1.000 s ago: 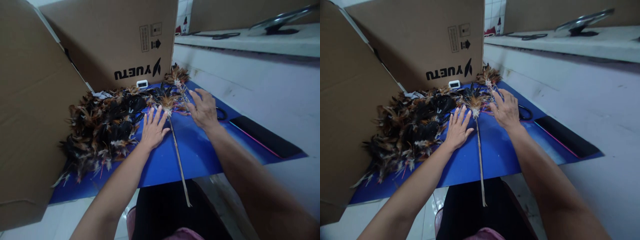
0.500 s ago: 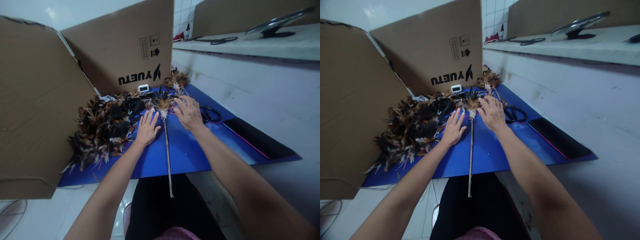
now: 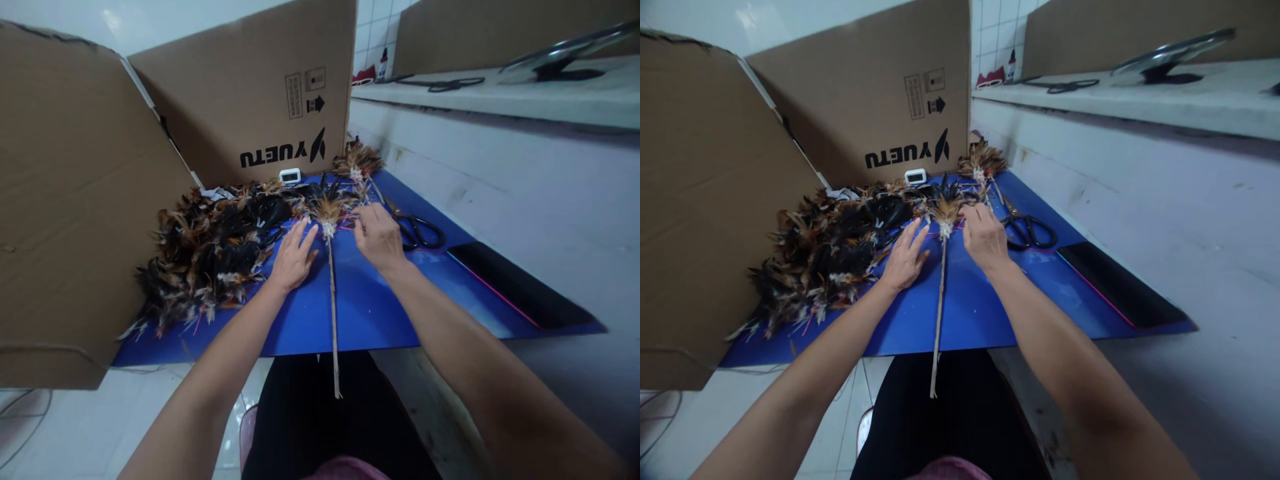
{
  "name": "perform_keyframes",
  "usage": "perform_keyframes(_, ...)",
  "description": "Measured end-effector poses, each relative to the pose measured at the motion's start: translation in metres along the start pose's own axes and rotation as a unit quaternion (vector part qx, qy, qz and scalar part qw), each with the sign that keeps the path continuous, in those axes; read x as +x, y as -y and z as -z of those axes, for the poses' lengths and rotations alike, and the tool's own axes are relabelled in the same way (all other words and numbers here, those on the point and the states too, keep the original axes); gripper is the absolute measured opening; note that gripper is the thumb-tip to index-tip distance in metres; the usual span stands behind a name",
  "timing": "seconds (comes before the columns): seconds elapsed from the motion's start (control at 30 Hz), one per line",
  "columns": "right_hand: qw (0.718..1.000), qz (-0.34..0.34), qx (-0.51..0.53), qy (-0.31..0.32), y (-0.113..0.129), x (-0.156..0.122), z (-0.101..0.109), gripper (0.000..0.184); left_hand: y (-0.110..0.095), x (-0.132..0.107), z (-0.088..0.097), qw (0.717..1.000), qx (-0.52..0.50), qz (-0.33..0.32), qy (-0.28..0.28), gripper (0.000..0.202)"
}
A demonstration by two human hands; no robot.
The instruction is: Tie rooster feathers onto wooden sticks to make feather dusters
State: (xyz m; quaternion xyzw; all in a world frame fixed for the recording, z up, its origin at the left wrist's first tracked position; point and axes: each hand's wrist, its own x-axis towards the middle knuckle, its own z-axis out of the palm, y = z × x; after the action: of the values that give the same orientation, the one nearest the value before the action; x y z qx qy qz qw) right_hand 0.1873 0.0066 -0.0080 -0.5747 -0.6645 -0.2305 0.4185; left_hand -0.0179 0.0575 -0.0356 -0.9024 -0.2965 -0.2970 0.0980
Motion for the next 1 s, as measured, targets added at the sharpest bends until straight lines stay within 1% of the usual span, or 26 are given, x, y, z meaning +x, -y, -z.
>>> perform_keyframes(0.1, 1.0, 0.011, 0.004, 0.008, 0.002, -0.001, 0.0, 0.029, 0.002, -0.001, -0.002, 1.0, -0.011, -0.007, -0.012, 0.045)
perform_keyframes(0.3, 0.999, 0.031, -0.022, -0.004, 0.003, -0.002, 0.0, 0.023, 0.002, 0.002, -0.002, 0.998, -0.018, -0.051, -0.04, 0.039)
perform_keyframes(0.37, 0.999, 0.036, -0.025, -0.003, 0.002, -0.003, -0.001, 0.023, -0.001, 0.002, -0.002, 0.997, -0.012, -0.065, -0.04, 0.038)
perform_keyframes(0.5, 0.998, 0.058, -0.015, 0.009, 0.004, -0.007, -0.004, 0.021, -0.011, 0.001, 0.0, 0.998, 0.024, -0.057, -0.025, 0.03)
perform_keyframes(0.57, 0.997, 0.072, -0.013, 0.018, 0.006, -0.009, -0.006, 0.02, -0.017, 0.0, 0.003, 0.997, 0.041, -0.065, -0.018, 0.027)
perform_keyframes(0.7, 0.994, 0.106, 0.006, 0.032, 0.013, -0.014, -0.007, 0.02, -0.027, -0.001, 0.009, 0.991, 0.053, -0.123, 0.003, 0.028)
perform_keyframes(0.83, 0.988, 0.134, 0.064, 0.052, 0.019, -0.018, -0.006, 0.021, -0.033, -0.002, 0.011, 0.982, 0.058, -0.179, 0.029, 0.029)
perform_keyframes(0.9, 0.983, 0.148, 0.089, 0.07, 0.022, -0.021, -0.006, 0.021, -0.034, -0.003, 0.01, 0.978, 0.064, -0.196, 0.042, 0.028)
perform_keyframes(1.0, 0.977, 0.166, 0.107, 0.078, 0.024, -0.025, -0.006, 0.022, -0.035, -0.004, 0.01, 0.974, 0.064, -0.208, 0.058, 0.023)
